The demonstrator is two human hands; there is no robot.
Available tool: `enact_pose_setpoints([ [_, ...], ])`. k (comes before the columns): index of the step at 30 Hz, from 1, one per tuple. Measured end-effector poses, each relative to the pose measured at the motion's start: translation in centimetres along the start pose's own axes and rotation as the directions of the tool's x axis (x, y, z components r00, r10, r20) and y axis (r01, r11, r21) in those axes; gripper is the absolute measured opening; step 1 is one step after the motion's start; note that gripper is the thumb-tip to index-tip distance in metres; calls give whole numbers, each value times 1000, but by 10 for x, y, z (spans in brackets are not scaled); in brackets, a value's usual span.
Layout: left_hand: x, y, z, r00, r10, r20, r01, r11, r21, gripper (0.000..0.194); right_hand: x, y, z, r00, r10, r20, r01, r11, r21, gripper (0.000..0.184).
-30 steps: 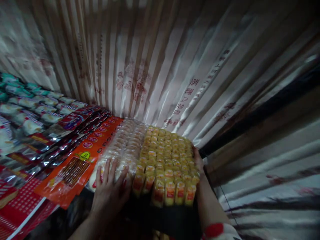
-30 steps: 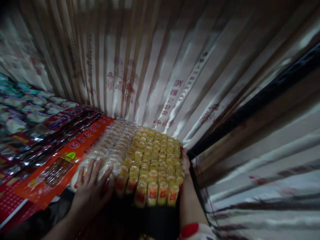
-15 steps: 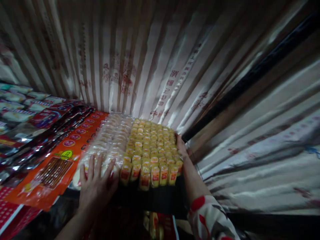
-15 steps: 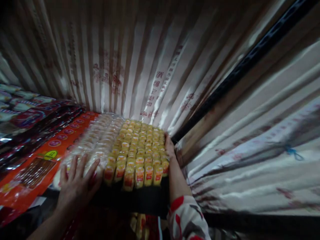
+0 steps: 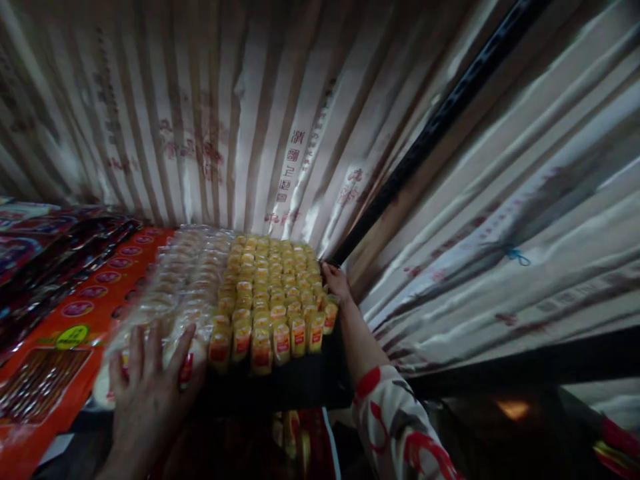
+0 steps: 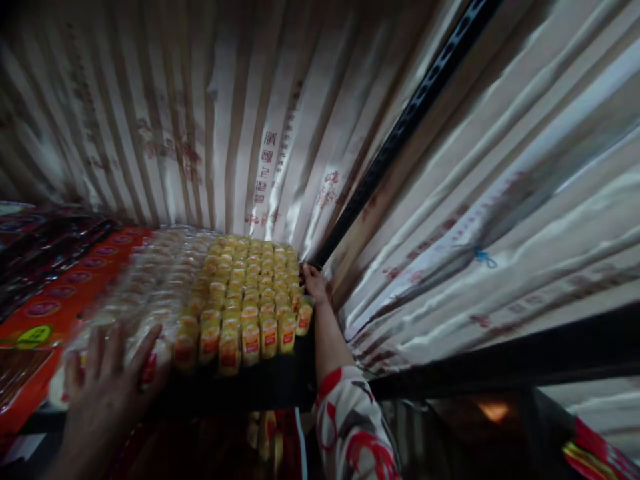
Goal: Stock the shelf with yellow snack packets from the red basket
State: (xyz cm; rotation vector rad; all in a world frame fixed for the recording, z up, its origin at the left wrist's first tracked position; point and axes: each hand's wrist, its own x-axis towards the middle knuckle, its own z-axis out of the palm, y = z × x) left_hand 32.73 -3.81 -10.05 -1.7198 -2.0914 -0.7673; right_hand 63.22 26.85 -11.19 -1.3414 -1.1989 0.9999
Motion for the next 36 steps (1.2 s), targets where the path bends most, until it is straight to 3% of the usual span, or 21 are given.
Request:
enact_pose_setpoints([
  [5, 0, 1, 1, 1000, -11, 5, 11, 999, 36, 57, -3, -3, 1, 981, 193, -7, -188, 963, 191, 26],
  [10, -3, -2, 3, 1000, 10, 2, -10, 999, 36, 59, -34, -10, -16, 976, 204, -81, -169, 935, 312, 15],
  [13, -3, -2, 3, 999, 24, -34, -23, 999, 25, 61, -67, -11, -30, 977, 164, -139, -109, 934, 340, 20],
  [18, -2, 5, -4, 999, 26, -26, -26, 1000, -13, 60, -122, -4, -44, 985, 73, -158, -51, 989, 140, 36],
  [22, -2, 9, -10, 1000, 6, -30, -8, 999, -44, 60, -145, 4, -43, 997, -30, -73, 27, 999, -48, 40],
  [28, -9, 6, -7, 998, -9, -55, 4, 997, -78, 61, -144, 0, -28, 995, -93, 43, 95, 994, -47, 39],
  [36, -15, 19, -9, 998, -29, -58, 22, 993, -112, 59, -146, -7, -24, 975, -215, 58, 222, 952, -209, 39],
])
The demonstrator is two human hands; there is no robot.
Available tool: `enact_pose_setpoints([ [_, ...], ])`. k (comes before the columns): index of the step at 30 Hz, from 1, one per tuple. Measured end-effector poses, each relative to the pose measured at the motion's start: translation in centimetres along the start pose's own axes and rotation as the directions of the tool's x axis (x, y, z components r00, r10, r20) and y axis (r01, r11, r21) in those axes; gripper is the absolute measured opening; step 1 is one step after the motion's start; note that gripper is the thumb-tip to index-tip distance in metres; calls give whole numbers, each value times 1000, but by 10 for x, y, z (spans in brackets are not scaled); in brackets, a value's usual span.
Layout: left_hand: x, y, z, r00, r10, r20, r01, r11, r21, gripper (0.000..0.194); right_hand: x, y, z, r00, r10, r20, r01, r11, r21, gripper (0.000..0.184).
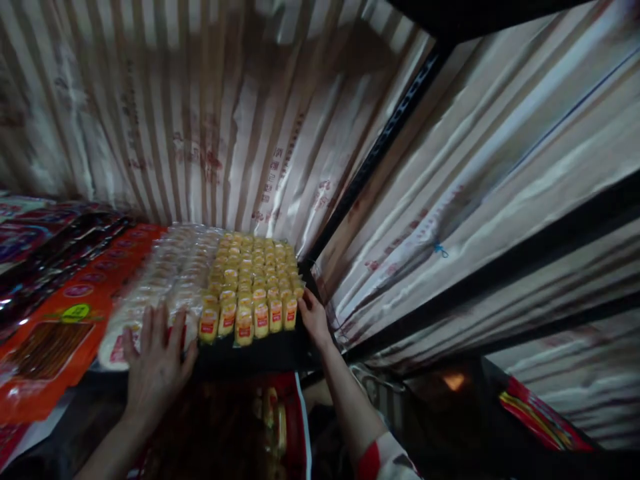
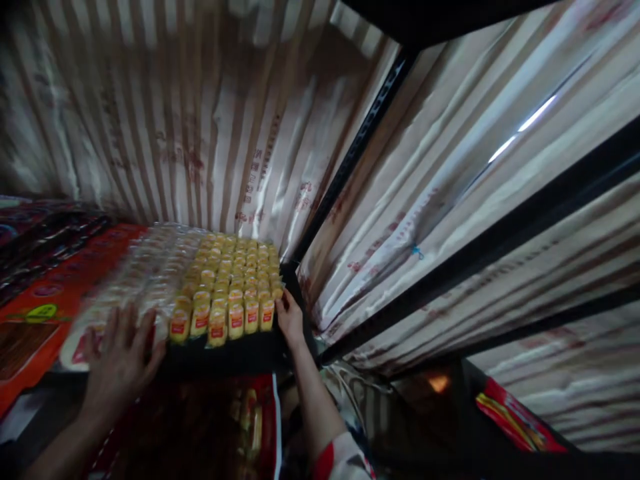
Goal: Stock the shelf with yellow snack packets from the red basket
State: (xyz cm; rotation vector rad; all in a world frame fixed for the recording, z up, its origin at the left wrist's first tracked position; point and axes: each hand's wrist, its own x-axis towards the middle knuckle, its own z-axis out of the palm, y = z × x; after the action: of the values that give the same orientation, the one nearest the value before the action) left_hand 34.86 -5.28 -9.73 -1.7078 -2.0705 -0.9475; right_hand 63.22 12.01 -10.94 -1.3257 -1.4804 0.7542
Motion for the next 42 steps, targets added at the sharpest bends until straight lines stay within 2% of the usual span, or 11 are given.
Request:
enact_pose_setpoints([
  [4, -5, -5, 3, 998, 30, -48, -30, 1000, 1, 64, -2, 5, 1, 1000, 22, -16, -22, 999, -23, 39],
  [8, -9, -6, 4, 982, 167, -82, -174, 982, -76, 60, -1, 4, 2, 999, 33, 27, -30, 993, -117, 44],
  [10, -12, -3, 4, 969, 221, -110, -233, 966, -114, 52, -5, 1, 1, 1000, 17, -15, -19, 989, -148, 49],
  [13, -17, 7, 3, 953, 281, -109, -295, 946, -138, 38, -19, -5, -2, 989, -32, -141, 5, 982, -186, 54],
  [15, -20, 14, 2, 951, 297, -87, -307, 939, -153, 32, -31, -7, -4, 984, -52, -170, 19, 982, -190, 55],
  [20, -22, 26, -2, 949, 306, -78, -316, 929, -191, 28, -50, -6, -1, 993, -12, -120, -7, 988, -154, 52],
  [29, -22, 26, 0, 951, 306, -36, -305, 922, -237, 24, -50, 1, 12, 991, 1, -131, -18, 991, -130, 37],
  [32, -22, 26, -1, 937, 346, -45, -344, 892, -292, 25, -52, -2, 13, 992, 11, -124, -29, 989, -146, 32],
  [35, -24, 28, -2, 913, 408, -6, -377, 839, -392, 26, -55, -7, 12, 993, 6, -118, -22, 990, -136, 28],
  [39, -31, 35, -1, 882, 462, 92, -360, 787, -501, 27, -59, -10, 11, 997, 4, -71, -3, 1000, 3, 30],
  [42, -35, 39, 4, 849, 500, 172, -345, 770, -537, 27, -59, -10, 12, 999, -12, -41, 12, 1000, -3, 29],
])
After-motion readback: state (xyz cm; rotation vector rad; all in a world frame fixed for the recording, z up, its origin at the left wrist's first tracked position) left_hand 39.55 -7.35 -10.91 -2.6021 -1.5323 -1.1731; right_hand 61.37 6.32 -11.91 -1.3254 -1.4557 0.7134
